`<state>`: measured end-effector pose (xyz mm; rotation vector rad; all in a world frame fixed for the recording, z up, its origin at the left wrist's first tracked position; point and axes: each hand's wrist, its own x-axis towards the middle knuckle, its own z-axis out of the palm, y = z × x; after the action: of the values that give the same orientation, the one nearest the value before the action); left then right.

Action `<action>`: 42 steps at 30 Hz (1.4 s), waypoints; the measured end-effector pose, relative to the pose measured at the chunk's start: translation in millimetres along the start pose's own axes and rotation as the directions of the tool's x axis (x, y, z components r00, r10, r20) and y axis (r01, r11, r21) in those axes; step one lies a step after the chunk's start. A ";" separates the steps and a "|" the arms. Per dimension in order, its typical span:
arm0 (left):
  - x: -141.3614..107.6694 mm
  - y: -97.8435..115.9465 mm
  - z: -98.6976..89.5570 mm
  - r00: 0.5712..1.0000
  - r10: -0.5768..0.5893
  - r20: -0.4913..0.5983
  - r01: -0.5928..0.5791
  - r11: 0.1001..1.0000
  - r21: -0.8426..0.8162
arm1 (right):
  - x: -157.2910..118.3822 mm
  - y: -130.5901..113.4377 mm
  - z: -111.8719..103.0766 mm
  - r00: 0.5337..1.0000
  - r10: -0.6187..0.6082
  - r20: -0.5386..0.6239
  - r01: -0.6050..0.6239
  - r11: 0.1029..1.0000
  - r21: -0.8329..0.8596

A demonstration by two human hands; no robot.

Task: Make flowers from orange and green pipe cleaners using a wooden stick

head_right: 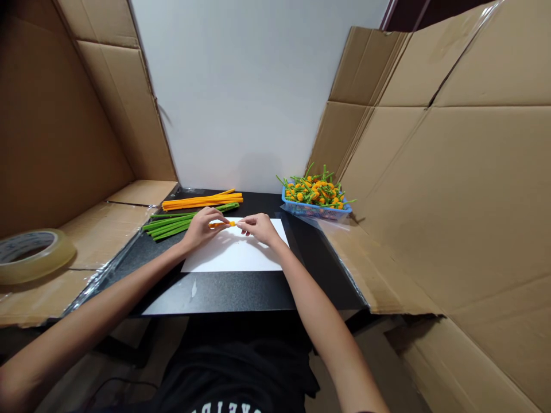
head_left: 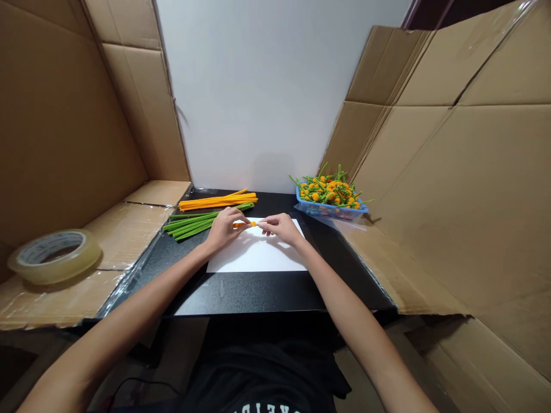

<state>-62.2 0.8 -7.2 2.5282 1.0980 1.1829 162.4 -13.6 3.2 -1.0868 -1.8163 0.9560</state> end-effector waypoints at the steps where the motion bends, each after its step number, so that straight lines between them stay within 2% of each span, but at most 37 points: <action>1: 0.2 -0.3 0.2 1.000 -0.017 -0.021 0.017 1.000 -0.021 | -0.1 0.1 -0.1 1.000 -0.001 -0.003 0.001 1.000 -0.009; 6: 1.8 -1.8 -4.6 0.975 -0.126 -0.182 0.107 0.988 -0.112 | 2.6 6.3 -2.3 0.996 0.026 -0.086 -0.031 0.998 -0.060; 7: 2.1 -2.2 -5.7 0.982 -0.099 -0.161 0.079 0.989 -0.126 | 3.5 7.8 -3.0 0.992 0.034 -0.122 -0.042 0.997 -0.063; 9: 2.6 -2.8 -6.4 0.999 0.038 -0.029 -0.042 0.986 -0.159 | 5.0 10.0 -4.3 0.982 0.046 -0.182 -0.058 0.997 -0.060; 11: 2.8 -3.2 -4.8 0.977 0.191 0.095 -0.173 0.970 -0.171 | 5.7 10.5 -5.1 0.977 0.052 -0.205 -0.064 0.996 -0.055; 12: 2.7 -3.2 -3.5 0.964 0.239 0.114 -0.221 0.964 -0.150 | 5.8 10.1 -5.2 0.977 0.051 -0.206 -0.064 0.996 -0.056; 14: 2.3 -2.6 -1.2 0.959 0.269 0.089 -0.266 0.963 -0.050 | 5.4 8.7 -4.4 0.980 0.045 -0.195 -0.056 0.997 -0.052; 18: 0.9 2.2 -2.0 0.964 0.260 0.049 -0.265 0.952 0.151 | 3.8 5.3 0.7 0.993 0.010 -0.119 -0.015 0.999 -0.035; 21: -0.3 6.9 -3.1 0.962 0.271 0.028 -0.271 0.944 0.190 | 2.6 2.6 7.0 0.999 -0.005 -0.038 0.004 1.000 -0.006; 23: -1.1 8.6 -1.6 0.957 0.276 0.085 -0.288 0.938 0.194 | 2.2 1.0 11.6 1.000 -0.007 0.014 0.006 0.999 0.044; 26: -2.1 8.3 3.0 0.958 0.195 0.210 -0.248 0.930 0.270 | 3.0 0.3 17.0 0.999 0.008 0.046 -0.015 0.990 0.140; 30: -2.1 6.0 8.5 0.964 0.031 0.265 -0.148 0.889 0.434 | 4.7 3.9 18.7 0.995 0.093 0.025 -0.096 0.970 0.225; 35: 0.2 7.3 10.8 0.932 0.004 0.362 -0.179 0.874 0.452 | 4.0 8.0 15.5 0.984 0.178 -0.020 -0.168 0.956 0.242; 42: 6.6 7.1 5.6 0.905 -0.087 0.415 -0.123 0.883 0.453 | 7.0 14.1 10.6 0.966 0.245 -0.080 -0.220 0.946 0.238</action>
<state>-51.5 1.1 -4.1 2.9459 1.3631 0.3326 155.1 -4.3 -11.8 -1.2006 -1.4703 1.1885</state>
